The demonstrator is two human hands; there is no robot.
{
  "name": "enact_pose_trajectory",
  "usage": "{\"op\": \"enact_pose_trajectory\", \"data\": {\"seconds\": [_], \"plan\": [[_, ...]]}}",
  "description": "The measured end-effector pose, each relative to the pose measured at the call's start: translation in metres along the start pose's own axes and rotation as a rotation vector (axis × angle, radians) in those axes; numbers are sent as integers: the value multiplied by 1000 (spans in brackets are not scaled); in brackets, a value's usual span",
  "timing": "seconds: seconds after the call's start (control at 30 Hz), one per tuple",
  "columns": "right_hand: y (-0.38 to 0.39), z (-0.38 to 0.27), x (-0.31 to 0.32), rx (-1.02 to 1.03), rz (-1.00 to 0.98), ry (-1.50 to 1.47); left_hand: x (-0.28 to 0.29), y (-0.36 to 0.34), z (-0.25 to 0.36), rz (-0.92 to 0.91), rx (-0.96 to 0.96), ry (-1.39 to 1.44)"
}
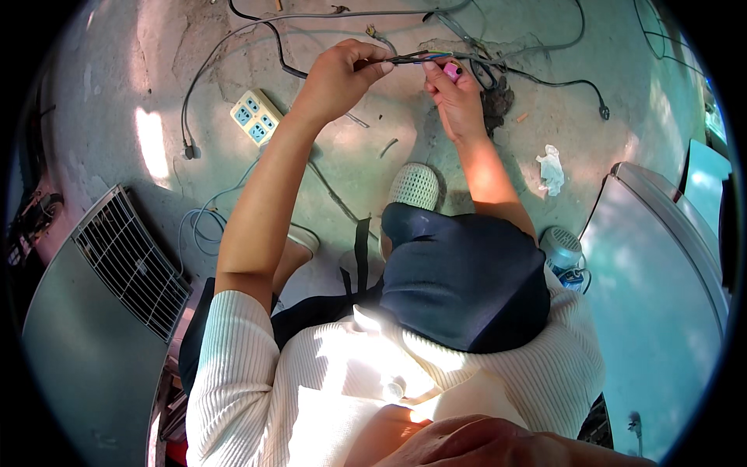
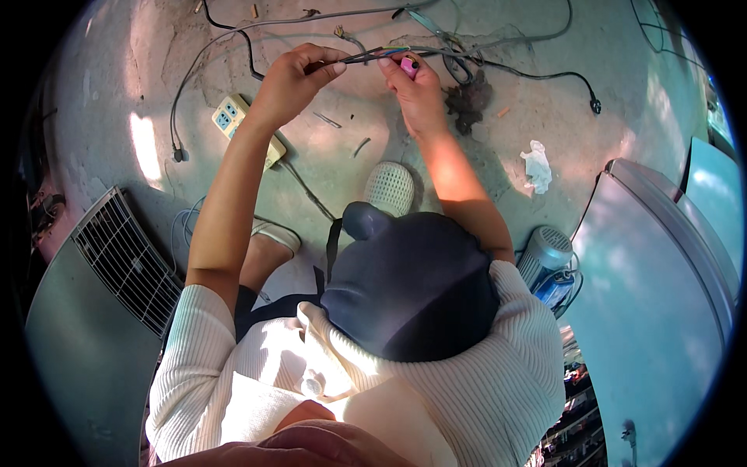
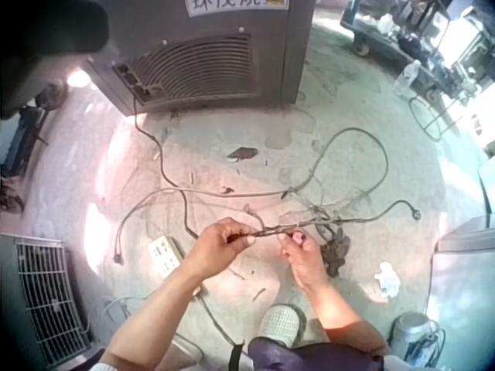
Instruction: The person strips and connects electrical wires using a lighter to heat-shrink or melt insulation, then organizes the wires near an appliance unit.
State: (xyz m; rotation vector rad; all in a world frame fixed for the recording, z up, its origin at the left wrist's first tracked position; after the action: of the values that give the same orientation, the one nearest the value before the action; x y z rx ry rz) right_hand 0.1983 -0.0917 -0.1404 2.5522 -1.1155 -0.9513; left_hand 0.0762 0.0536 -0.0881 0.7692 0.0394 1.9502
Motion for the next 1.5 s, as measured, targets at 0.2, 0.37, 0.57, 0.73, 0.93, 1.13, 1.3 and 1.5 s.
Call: {"op": "enact_pose_trajectory", "data": {"seconds": [0.2,0.37,0.57,0.73,0.93,1.13,1.3,1.5], "plan": [[4,4,5,-92,-34,5,-4,-8,-11,17,143,307],[9,-2,-3,-121,-33,-175,-9,-16,-19,-85,220,446],[7,-3,-3,-109,-34,-275,-7,-17,-12,-219,250,422],[8,2,-9,-149,33,-281,-12,-11,-10,-230,251,317],[7,10,-13,-142,-41,-297,-16,-10,-12,-271,215,342],[11,13,-17,-149,33,-204,-24,-15,-20,-91,250,267],[11,17,-17,-133,25,-206,-31,-21,-24,80,299,310],[5,15,-13,-211,95,-389,-27,-17,-23,-153,252,372]]}}
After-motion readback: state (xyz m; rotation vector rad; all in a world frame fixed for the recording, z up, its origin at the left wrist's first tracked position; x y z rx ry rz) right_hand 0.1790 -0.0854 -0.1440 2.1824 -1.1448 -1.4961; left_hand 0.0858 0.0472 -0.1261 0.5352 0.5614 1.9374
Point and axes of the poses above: each hand's wrist, its own y-axis away from the middle knuckle, its own x-axis out of the back of the hand, z = x × y, the point moved 4 cm from there along -y, towards the middle knuckle, and after that the axes turned 7 degrees about -y, right-handed, at the moved point
